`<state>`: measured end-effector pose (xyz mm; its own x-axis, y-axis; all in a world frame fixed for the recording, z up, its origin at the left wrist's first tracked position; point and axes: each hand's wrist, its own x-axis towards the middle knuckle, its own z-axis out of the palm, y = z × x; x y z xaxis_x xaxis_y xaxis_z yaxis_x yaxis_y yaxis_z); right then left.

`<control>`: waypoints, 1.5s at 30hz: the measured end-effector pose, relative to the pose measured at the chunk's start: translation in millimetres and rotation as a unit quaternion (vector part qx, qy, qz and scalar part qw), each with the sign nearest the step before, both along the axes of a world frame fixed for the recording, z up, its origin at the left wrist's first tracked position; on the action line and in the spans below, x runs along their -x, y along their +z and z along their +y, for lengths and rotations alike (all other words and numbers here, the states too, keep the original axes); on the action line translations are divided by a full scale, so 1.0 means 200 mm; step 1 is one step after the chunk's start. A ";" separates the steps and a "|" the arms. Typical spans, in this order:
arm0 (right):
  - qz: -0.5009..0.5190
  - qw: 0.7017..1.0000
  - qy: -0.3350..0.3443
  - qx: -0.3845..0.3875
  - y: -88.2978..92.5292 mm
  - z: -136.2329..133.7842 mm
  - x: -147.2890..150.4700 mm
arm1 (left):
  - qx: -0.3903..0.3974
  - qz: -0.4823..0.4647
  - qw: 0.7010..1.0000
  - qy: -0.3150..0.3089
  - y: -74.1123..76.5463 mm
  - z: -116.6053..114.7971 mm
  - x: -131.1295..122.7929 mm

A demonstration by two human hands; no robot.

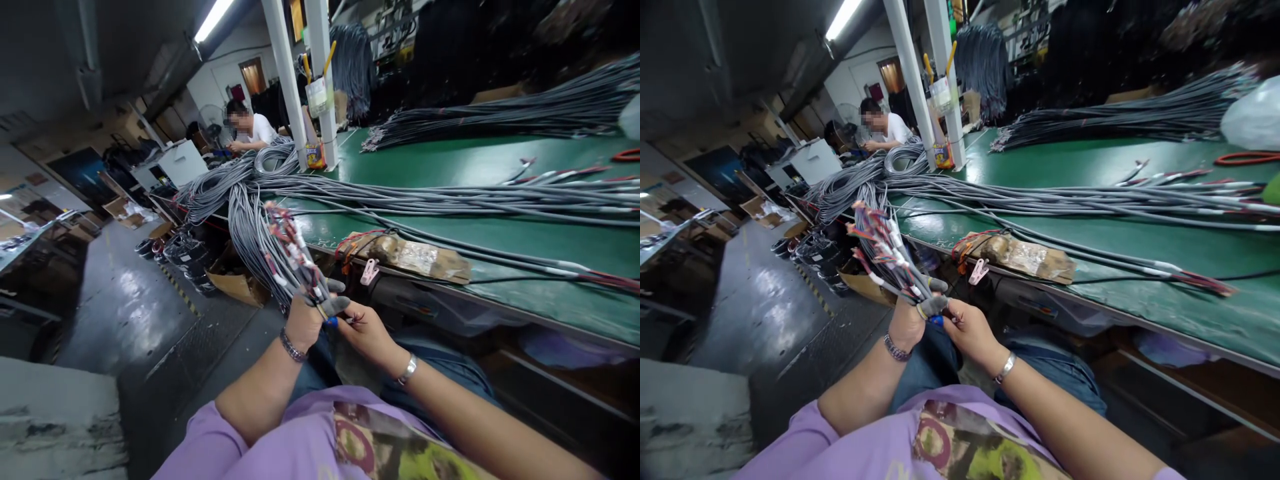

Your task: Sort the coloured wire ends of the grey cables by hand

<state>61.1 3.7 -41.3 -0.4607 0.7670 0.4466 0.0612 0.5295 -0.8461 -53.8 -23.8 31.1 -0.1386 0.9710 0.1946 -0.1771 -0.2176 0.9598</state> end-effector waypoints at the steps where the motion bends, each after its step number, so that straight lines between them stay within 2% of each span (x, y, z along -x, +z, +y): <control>1: 0.002 1.000 0.008 0.004 0.01 0.00 0.00 | -0.005 0.039 0.999 0.009 0.00 0.00 0.00; 3: 0.001 1.000 0.018 0.022 0.01 -0.01 0.00 | -0.011 0.098 0.995 0.025 0.00 -0.01 -0.01; 5: 0.020 0.997 0.029 0.063 0.00 -0.03 -0.01 | -0.004 0.110 0.994 0.021 -0.01 -0.02 0.00; 8: 0.093 0.984 0.035 0.151 -0.04 -0.07 -0.07 | 0.023 0.077 0.997 -0.006 -0.06 -0.04 0.05; 11: 0.168 0.956 0.005 0.242 -0.06 -0.09 -0.13 | 0.035 0.044 0.998 -0.005 -0.13 -0.06 0.10; 15: 0.213 0.924 -0.009 0.317 -0.04 -0.08 -0.16 | 0.048 0.017 0.998 -0.020 -0.18 -0.05 0.07; 17: 0.212 0.923 -0.005 0.320 -0.02 -0.07 -0.16 | 0.044 0.037 0.998 -0.013 -0.18 -0.04 0.03; 19: 0.197 0.938 -0.022 0.283 -0.01 -0.06 -0.16 | 0.040 0.063 0.997 -0.031 -0.17 -0.04 -0.02; 23: 0.121 0.973 -0.151 0.129 0.00 -0.05 -0.22 | 0.037 0.084 0.994 -0.064 -0.16 -0.02 -0.05; 25: 0.091 0.977 -0.167 0.098 0.02 -0.05 -0.24 | 0.040 0.099 0.991 -0.076 -0.16 -0.01 -0.05; 27: 0.088 0.980 -0.127 0.122 0.03 -0.06 -0.26 | 0.051 0.115 0.988 -0.094 -0.16 0.00 -0.05; 30: 0.108 0.971 -0.074 0.202 0.05 -0.07 -0.25 | 0.077 0.127 0.983 -0.107 -0.16 0.00 -0.04; 34: 0.129 0.946 -0.059 0.291 0.06 -0.06 -0.25 | 0.079 0.127 0.979 -0.140 -0.16 -0.01 -0.04; 38: 0.095 0.960 -0.027 0.262 0.13 -0.02 -0.25 | 0.045 0.168 0.971 -0.163 -0.17 -0.02 -0.05; 41: 0.087 0.970 -0.015 0.227 0.19 0.00 -0.26 | 0.034 0.187 0.971 -0.142 -0.17 -0.01 -0.08; 45: 0.093 0.955 -0.034 0.280 0.17 0.01 -0.27 | 0.037 0.143 0.985 -0.093 -0.17 0.02 -0.11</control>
<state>115.8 6.0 -7.5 -0.3540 0.9348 0.0276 -0.0996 -0.0084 -0.9950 -31.3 -20.1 -3.2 0.0923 0.9875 0.1281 0.0718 -0.1349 0.9883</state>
